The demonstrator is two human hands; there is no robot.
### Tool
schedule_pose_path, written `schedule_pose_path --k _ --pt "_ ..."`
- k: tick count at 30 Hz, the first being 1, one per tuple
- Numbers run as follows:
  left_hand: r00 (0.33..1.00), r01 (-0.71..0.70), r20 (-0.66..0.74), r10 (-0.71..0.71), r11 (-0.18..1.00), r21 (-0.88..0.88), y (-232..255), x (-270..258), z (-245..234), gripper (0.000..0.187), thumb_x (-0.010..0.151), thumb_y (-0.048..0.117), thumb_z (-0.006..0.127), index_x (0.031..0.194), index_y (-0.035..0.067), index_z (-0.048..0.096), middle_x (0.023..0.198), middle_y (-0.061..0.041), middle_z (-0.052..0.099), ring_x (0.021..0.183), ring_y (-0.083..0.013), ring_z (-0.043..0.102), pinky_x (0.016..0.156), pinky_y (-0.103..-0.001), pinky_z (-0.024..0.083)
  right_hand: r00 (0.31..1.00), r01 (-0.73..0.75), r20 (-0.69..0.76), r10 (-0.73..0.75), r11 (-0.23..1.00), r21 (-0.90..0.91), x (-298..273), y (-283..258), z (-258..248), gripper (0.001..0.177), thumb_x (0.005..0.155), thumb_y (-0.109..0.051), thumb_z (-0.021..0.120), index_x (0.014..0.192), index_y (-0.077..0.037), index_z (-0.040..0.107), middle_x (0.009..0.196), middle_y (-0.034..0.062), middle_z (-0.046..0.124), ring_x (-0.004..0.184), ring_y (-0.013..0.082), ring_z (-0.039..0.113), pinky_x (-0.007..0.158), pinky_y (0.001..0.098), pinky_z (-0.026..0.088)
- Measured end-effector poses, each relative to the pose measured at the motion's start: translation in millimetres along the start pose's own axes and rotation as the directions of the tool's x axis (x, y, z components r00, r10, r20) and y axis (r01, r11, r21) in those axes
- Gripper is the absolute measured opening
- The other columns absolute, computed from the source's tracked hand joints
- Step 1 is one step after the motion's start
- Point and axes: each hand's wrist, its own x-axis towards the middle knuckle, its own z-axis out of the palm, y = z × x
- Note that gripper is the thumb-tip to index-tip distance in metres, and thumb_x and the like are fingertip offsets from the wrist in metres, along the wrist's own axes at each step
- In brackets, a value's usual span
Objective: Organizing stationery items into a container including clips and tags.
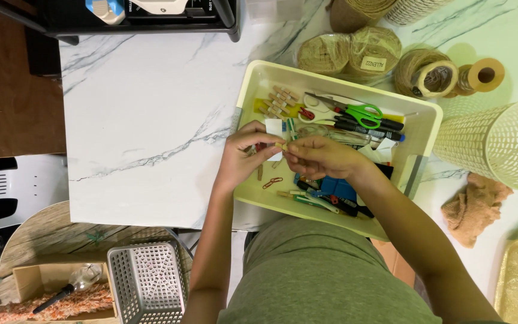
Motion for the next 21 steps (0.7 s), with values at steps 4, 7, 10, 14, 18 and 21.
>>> schedule_pose_path --k 4,7,10,14,18,21 --pt "1.000 -0.012 -0.008 0.012 1.000 0.026 0.6 3.2 2.9 0.023 0.091 -0.002 0.080 0.111 0.009 0.078 0.094 0.000 0.066 0.081 -0.0070 0.059 0.070 -0.022 0.049 0.992 0.012 -0.124 -0.023 0.996 -0.088 -0.1 -4.5 1.4 0.026 0.107 -0.030 0.054 0.097 -0.007 0.061 0.077 -0.0017 0.051 0.057 0.0034 0.034 0.046 0.0197 0.026" --pt "0.982 0.157 -0.086 -0.167 0.981 -0.114 8.9 6.9 7.0 0.032 0.097 0.001 0.073 0.127 0.012 0.072 0.099 0.002 0.068 0.081 -0.0040 0.056 0.070 -0.020 0.049 0.950 0.136 -0.233 -0.208 0.947 -0.290 -4.5 -10.6 1.0 0.023 0.106 -0.025 0.056 0.096 -0.006 0.061 0.077 -0.0013 0.052 0.057 0.0044 0.036 0.047 0.0203 0.028" --pt "0.954 0.211 -0.152 -0.259 0.939 -0.273 13.5 11.6 8.2 0.049 0.093 0.003 0.071 0.138 0.018 0.059 0.088 0.004 0.068 0.077 -0.0018 0.060 0.065 -0.018 0.050 0.911 0.207 -0.270 -0.313 0.910 -0.358 -9.9 -16.9 1.1 0.024 0.109 -0.023 0.055 0.095 -0.005 0.060 0.078 -0.0011 0.054 0.058 0.0044 0.037 0.049 0.0208 0.031" --pt "0.962 0.207 -0.174 -0.210 0.978 -0.038 4.1 8.7 9.8 0.040 0.098 0.004 0.071 0.137 0.015 0.065 0.087 0.001 0.066 0.076 -0.0047 0.057 0.068 -0.022 0.051 0.889 0.131 -0.322 -0.324 0.856 -0.501 -11.5 -23.4 10.0 0.026 0.107 -0.024 0.056 0.093 -0.004 0.063 0.073 -0.0027 0.054 0.057 0.0035 0.039 0.049 0.0203 0.031" --pt "0.992 0.075 -0.112 -0.058 0.984 0.160 13.6 9.6 9.3 0.036 0.098 0.005 0.071 0.134 0.011 0.068 0.098 -0.002 0.070 0.076 -0.0081 0.059 0.070 -0.024 0.052 0.885 0.094 -0.330 -0.328 0.821 -0.563 -8.7 -24.1 15.8 0.027 0.105 -0.025 0.058 0.090 -0.004 0.065 0.067 -0.0041 0.053 0.055 0.0031 0.040 0.048 0.0208 0.031" --pt "0.997 0.043 -0.077 -0.030 0.982 0.182 14.5 8.9 8.8 0.039 0.099 0.004 0.071 0.137 0.011 0.067 0.090 -0.004 0.063 0.076 -0.0104 0.055 0.069 -0.024 0.050 0.884 0.093 -0.319 -0.341 0.798 -0.595 -8.4 -23.6 15.0 0.027 0.106 -0.025 0.058 0.090 -0.004 0.065 0.069 -0.0044 0.053 0.056 0.0029 0.041 0.048 0.0207 0.032"
